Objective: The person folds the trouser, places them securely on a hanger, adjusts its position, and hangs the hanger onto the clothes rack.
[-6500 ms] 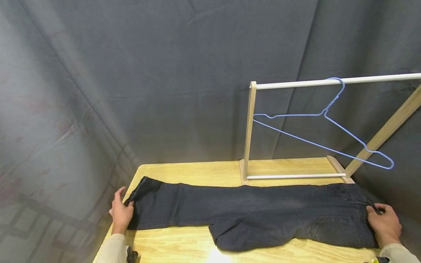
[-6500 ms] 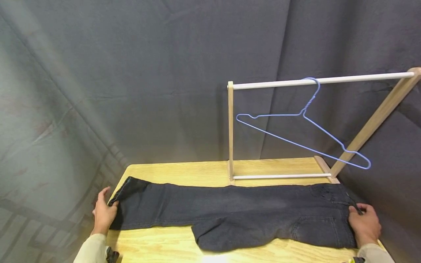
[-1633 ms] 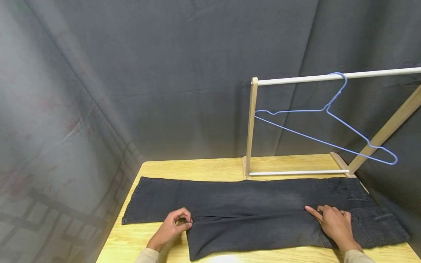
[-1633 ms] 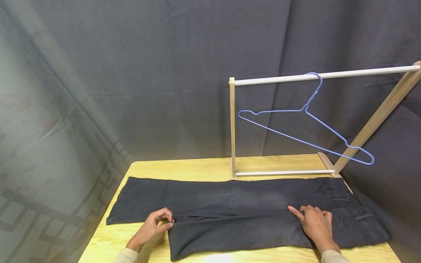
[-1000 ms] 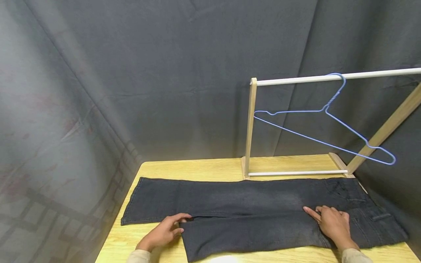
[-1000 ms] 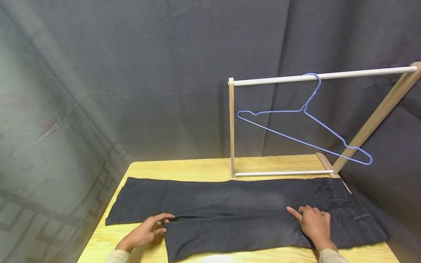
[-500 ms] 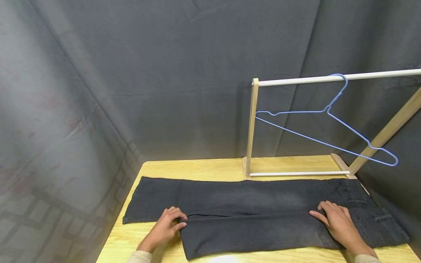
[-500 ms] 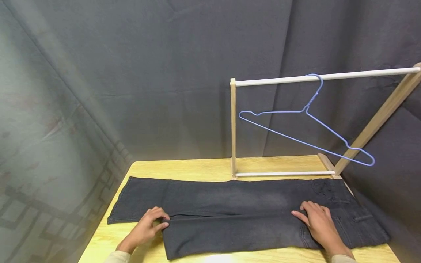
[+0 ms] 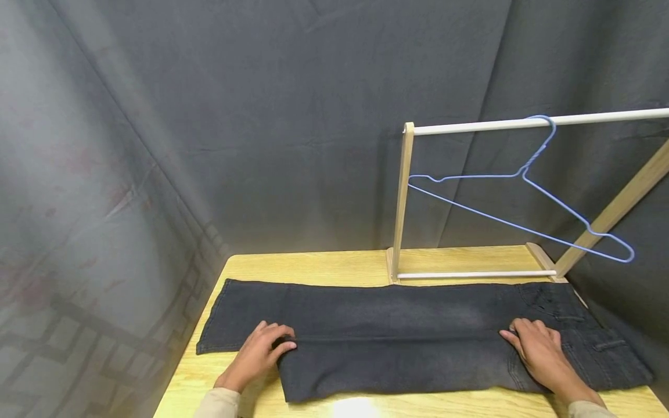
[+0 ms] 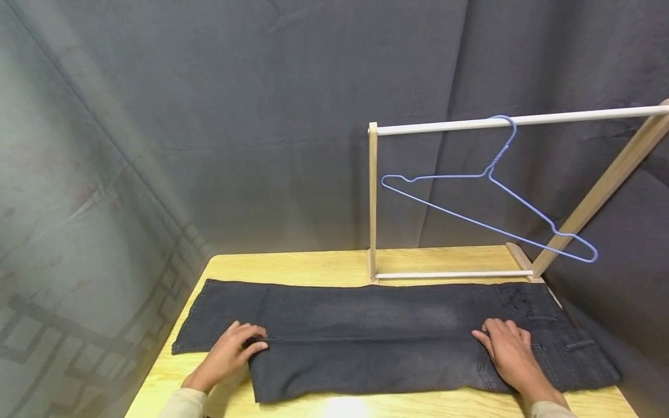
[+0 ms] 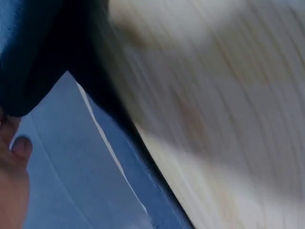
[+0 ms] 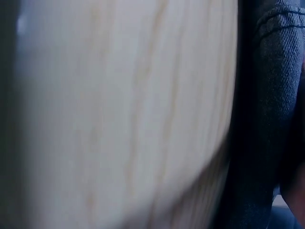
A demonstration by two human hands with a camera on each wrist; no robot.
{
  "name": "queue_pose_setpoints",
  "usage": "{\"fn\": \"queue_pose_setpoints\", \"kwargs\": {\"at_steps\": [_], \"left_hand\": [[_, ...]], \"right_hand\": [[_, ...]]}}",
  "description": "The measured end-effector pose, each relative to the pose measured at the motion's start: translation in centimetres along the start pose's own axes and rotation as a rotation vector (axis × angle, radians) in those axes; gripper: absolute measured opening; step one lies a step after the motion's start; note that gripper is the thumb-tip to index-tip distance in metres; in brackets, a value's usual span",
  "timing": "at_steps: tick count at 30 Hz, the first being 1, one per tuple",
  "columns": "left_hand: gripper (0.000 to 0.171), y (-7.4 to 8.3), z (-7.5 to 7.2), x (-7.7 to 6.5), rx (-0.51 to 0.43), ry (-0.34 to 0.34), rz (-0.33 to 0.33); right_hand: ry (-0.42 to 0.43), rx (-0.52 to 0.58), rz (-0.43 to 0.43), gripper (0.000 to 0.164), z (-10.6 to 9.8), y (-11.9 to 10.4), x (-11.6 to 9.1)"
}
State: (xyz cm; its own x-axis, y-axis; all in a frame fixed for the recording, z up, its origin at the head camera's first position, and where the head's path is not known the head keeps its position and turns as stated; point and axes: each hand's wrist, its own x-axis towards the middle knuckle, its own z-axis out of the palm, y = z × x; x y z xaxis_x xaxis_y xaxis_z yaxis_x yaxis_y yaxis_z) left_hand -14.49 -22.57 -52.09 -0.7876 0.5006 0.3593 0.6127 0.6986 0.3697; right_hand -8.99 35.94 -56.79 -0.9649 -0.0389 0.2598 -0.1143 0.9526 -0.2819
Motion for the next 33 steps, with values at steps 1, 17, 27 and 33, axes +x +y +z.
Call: {"fn": "queue_pose_setpoints", "kwargs": {"at_steps": [1,17,27,33], "left_hand": [[0.014,-0.1,0.0,0.0,0.058,0.004,-0.007],[0.026,-2.3,-0.2,-2.0,0.184,-0.034,0.028],[0.023,-1.4,-1.0,-2.9,-0.439,0.053,0.028],[0.020,0.1,-1.3,-2.5,-0.488,0.078,-0.084]], "right_hand": [[-0.008,-0.002,0.004,0.026,0.0,0.0,0.0],[-0.020,-0.003,0.028,0.026,0.4,0.2,-0.2],[0.003,-0.061,0.075,0.038,-0.3,1.7,-0.5],[-0.087,-0.076,0.110,0.039,-0.9,2.6,-0.8]]}}
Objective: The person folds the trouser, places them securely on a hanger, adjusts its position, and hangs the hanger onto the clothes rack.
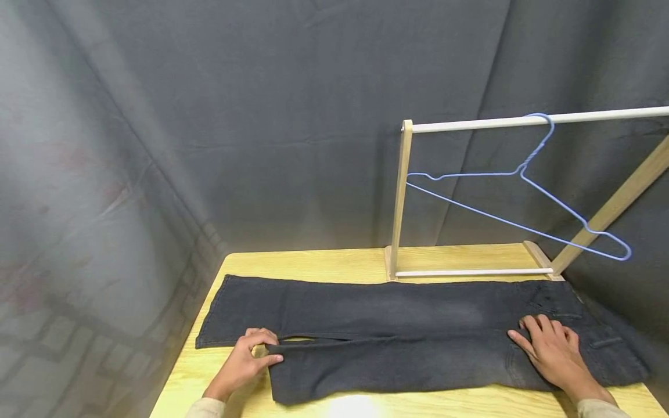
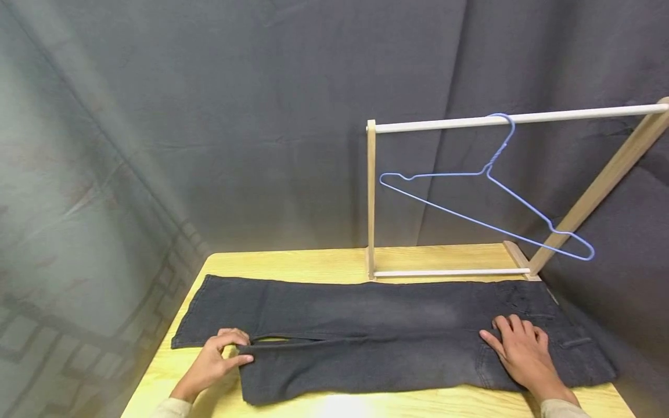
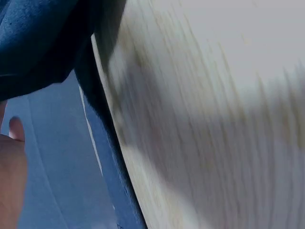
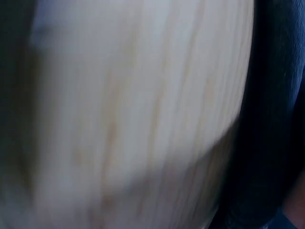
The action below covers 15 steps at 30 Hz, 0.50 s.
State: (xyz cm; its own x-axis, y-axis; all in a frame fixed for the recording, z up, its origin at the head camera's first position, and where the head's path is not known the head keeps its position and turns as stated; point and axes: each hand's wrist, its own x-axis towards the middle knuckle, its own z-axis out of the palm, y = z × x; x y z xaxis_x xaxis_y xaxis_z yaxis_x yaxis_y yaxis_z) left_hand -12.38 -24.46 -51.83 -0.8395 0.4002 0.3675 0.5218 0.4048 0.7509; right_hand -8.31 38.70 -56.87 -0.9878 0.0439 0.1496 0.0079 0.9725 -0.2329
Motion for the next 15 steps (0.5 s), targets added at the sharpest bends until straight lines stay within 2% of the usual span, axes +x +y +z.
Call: {"fn": "queue_pose_setpoints", "kwargs": {"at_steps": [1,3,5,7,9,10,12,15], "left_hand": [[0.021,0.0,0.0,0.0,0.019,0.015,-0.002],[0.020,-0.2,-0.3,0.1,0.127,0.010,0.030],[0.020,-0.7,-0.7,0.2,0.304,0.014,0.093],[0.022,-1.8,-1.1,0.2,0.498,0.018,0.130],[0.024,-2.2,-1.4,0.3,0.645,0.015,0.140],[0.025,-2.3,-1.4,0.2,0.672,0.013,0.124],[0.026,-2.4,-1.0,0.2,0.649,0.005,0.089],[0.025,-2.5,-0.3,0.1,0.499,0.012,0.063]], "right_hand": [[-0.016,0.001,0.002,0.039,0.0,0.2,-0.1],[-0.031,-0.002,0.001,0.040,0.0,0.6,-0.3],[-0.020,-0.005,0.005,0.042,0.0,1.0,-0.5],[-0.007,-0.001,0.016,0.042,0.1,1.4,-0.6],[-0.014,-0.009,0.029,0.044,0.0,1.7,-0.7],[-0.030,-0.014,0.033,0.045,0.0,1.7,-0.7],[-0.064,-0.029,0.025,0.045,0.0,1.8,-0.6],[-0.060,-0.049,-0.035,0.040,0.0,1.9,-0.6]]}}
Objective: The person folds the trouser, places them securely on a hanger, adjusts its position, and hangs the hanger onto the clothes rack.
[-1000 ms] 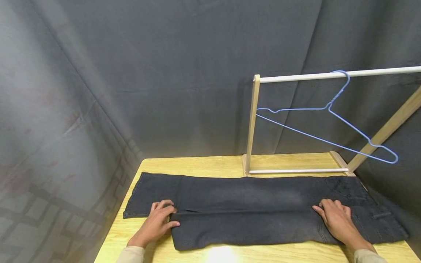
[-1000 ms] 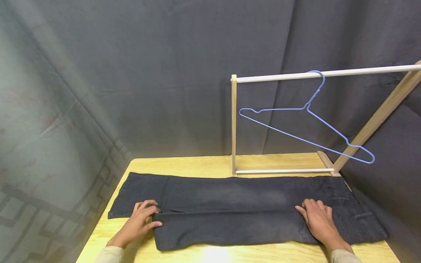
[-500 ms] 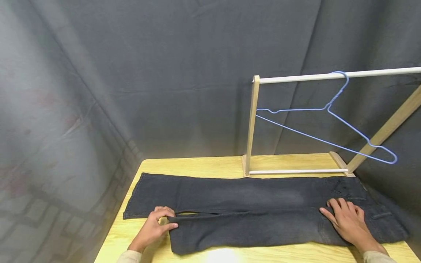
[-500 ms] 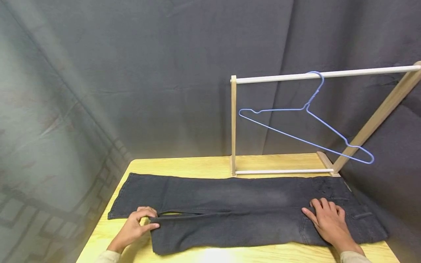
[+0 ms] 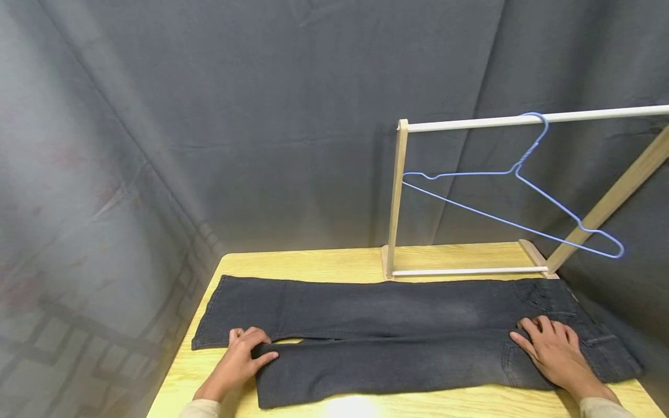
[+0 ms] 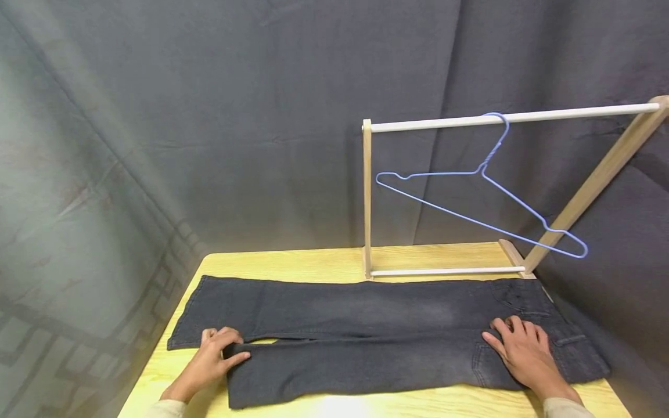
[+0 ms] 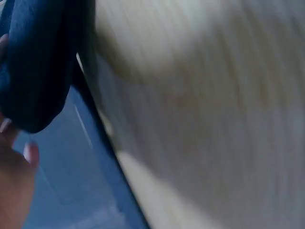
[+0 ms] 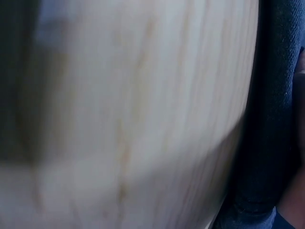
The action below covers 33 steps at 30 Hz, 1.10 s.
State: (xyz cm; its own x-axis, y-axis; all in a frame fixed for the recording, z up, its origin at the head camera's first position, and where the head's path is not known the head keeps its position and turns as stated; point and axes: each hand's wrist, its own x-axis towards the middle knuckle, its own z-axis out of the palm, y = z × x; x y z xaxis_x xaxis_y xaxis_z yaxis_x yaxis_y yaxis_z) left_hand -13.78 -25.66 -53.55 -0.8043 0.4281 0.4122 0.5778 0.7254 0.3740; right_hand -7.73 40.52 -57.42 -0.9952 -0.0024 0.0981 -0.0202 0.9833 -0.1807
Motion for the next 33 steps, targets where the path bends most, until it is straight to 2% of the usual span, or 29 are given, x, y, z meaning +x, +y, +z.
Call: {"fn": "queue_pose_setpoints", "kwargs": {"at_steps": [3,4,6,7,9,11,13,14,20,22,25,27,30,32,33], "left_hand": [[0.025,0.1,0.4,-0.4,-0.127,0.004,-0.050],[0.025,0.1,0.4,-0.5,-0.134,0.000,-0.063],[0.023,0.0,0.3,-0.5,-0.078,-0.012,-0.076],[0.022,-0.1,0.2,-0.5,-0.033,-0.014,-0.059],[0.019,-0.3,-0.2,-0.3,0.072,0.006,0.008],[0.017,-0.4,-0.6,0.1,0.177,0.064,0.093],[0.021,-0.6,-0.9,0.5,0.226,0.126,0.142],[0.024,-0.7,-1.1,0.6,0.218,0.143,0.140],[0.035,-1.7,-2.2,0.0,-0.075,0.171,0.029],[0.039,-2.3,-2.6,-0.4,-0.060,0.186,0.006],[0.037,-3.0,-3.3,-0.9,0.023,0.167,0.002],[0.033,-3.5,-3.6,-1.1,0.080,0.136,0.027],[0.028,-4.2,-3.8,-1.5,0.115,0.094,0.061],[0.026,-4.4,-3.9,-1.9,0.134,0.065,0.028],[0.025,-4.5,-3.9,-2.1,0.142,0.046,-0.010]], "right_hand": [[0.053,-0.004,-0.055,0.032,0.2,0.0,0.0],[0.059,-0.001,-0.059,0.030,0.2,0.1,-0.1],[0.051,0.003,-0.051,0.031,0.2,0.3,-0.1],[0.039,0.011,-0.040,0.031,0.1,0.4,-0.1],[0.007,0.031,-0.017,0.033,0.0,0.6,-0.1],[-0.009,0.045,0.001,0.034,-0.1,0.7,0.0],[-0.014,0.054,0.017,0.034,-0.1,0.8,0.1],[-0.018,0.060,0.022,0.035,-0.1,0.8,0.1],[-0.020,0.069,0.022,0.037,0.1,0.6,0.4],[-0.019,0.072,0.024,0.037,0.1,0.6,0.4],[-0.020,0.080,0.036,0.038,0.0,0.7,0.4],[-0.016,0.085,0.046,0.039,0.0,0.7,0.4],[-0.015,0.087,0.057,0.041,0.0,0.7,0.4],[-0.011,0.089,0.056,0.041,0.2,0.6,0.4],[-0.012,0.089,0.056,0.041,0.2,0.5,0.5]]}}
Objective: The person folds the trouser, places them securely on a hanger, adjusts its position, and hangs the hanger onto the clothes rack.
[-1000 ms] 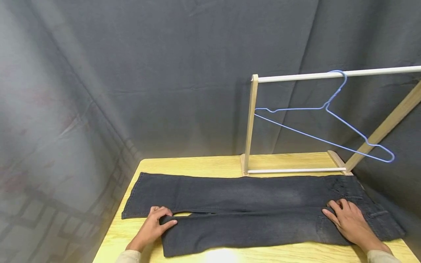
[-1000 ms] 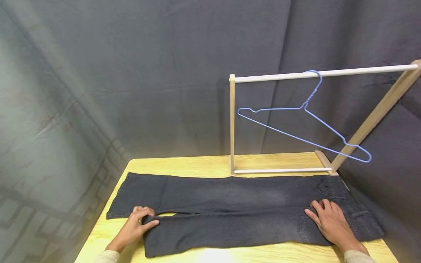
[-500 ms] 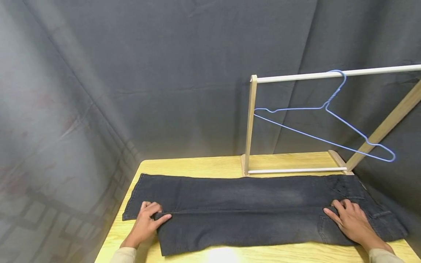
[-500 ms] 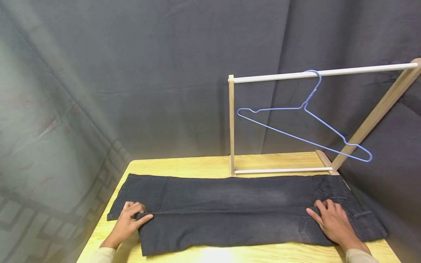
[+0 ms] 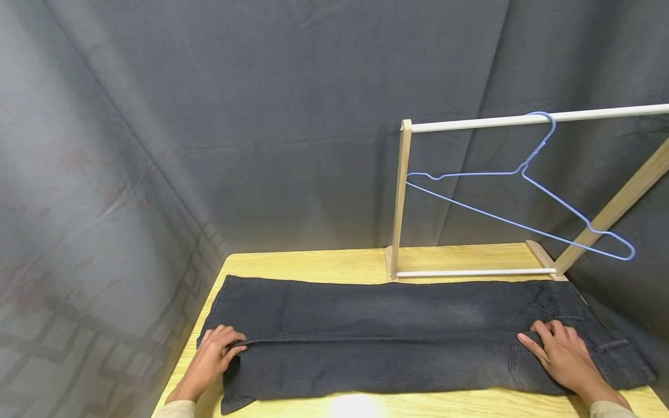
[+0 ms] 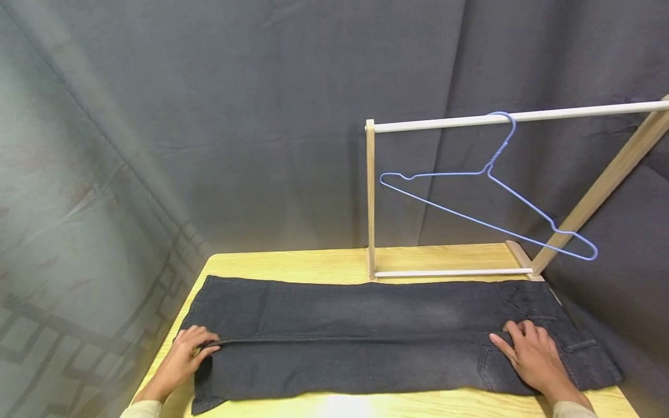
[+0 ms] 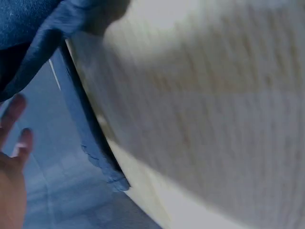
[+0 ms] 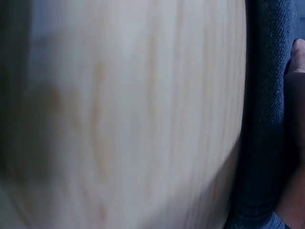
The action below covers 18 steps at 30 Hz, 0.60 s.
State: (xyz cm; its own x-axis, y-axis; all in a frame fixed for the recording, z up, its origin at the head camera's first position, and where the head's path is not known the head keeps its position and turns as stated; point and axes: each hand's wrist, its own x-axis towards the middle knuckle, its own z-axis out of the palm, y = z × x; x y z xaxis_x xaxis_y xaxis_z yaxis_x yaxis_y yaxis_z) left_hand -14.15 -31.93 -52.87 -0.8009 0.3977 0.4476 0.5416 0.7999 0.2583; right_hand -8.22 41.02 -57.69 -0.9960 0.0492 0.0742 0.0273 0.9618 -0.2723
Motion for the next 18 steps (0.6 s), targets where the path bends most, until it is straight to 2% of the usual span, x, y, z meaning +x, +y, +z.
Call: {"fn": "queue_pose_setpoints", "kwargs": {"at_steps": [2,4,6,7,9,11,14,16,18], "left_hand": [[0.020,-0.1,-0.1,-0.4,0.060,-0.059,-0.090],[0.017,0.0,-0.1,-0.7,0.164,-0.112,-0.170],[0.018,0.0,0.1,-1.0,0.293,-0.122,-0.195],[0.019,-0.1,0.2,-1.1,0.356,-0.105,-0.186],[0.022,-0.2,0.4,-1.1,0.435,-0.020,-0.147],[0.020,-0.3,0.7,-0.9,0.480,0.104,-0.091],[0.025,0.0,0.8,0.0,0.483,0.293,-0.072],[0.026,0.4,0.9,0.7,0.447,0.373,-0.136],[0.022,0.8,0.8,1.2,0.354,0.360,-0.263]], "right_hand": [[0.003,0.000,-0.001,0.041,0.1,0.0,0.0],[-0.001,0.000,0.006,0.042,0.1,0.0,0.0],[-0.005,-0.001,0.013,0.042,0.0,0.1,-0.1],[-0.006,-0.001,0.017,0.043,0.0,0.2,-0.1],[-0.012,-0.003,0.023,0.043,-0.1,0.2,-0.1],[-0.010,-0.001,0.016,0.042,-0.2,0.1,-0.1],[-0.007,0.004,0.007,0.041,-0.2,-0.1,-0.2],[0.002,0.006,0.005,0.040,-0.2,-0.3,-0.3],[0.002,0.007,0.015,0.041,-0.1,-0.3,-0.4]]}}
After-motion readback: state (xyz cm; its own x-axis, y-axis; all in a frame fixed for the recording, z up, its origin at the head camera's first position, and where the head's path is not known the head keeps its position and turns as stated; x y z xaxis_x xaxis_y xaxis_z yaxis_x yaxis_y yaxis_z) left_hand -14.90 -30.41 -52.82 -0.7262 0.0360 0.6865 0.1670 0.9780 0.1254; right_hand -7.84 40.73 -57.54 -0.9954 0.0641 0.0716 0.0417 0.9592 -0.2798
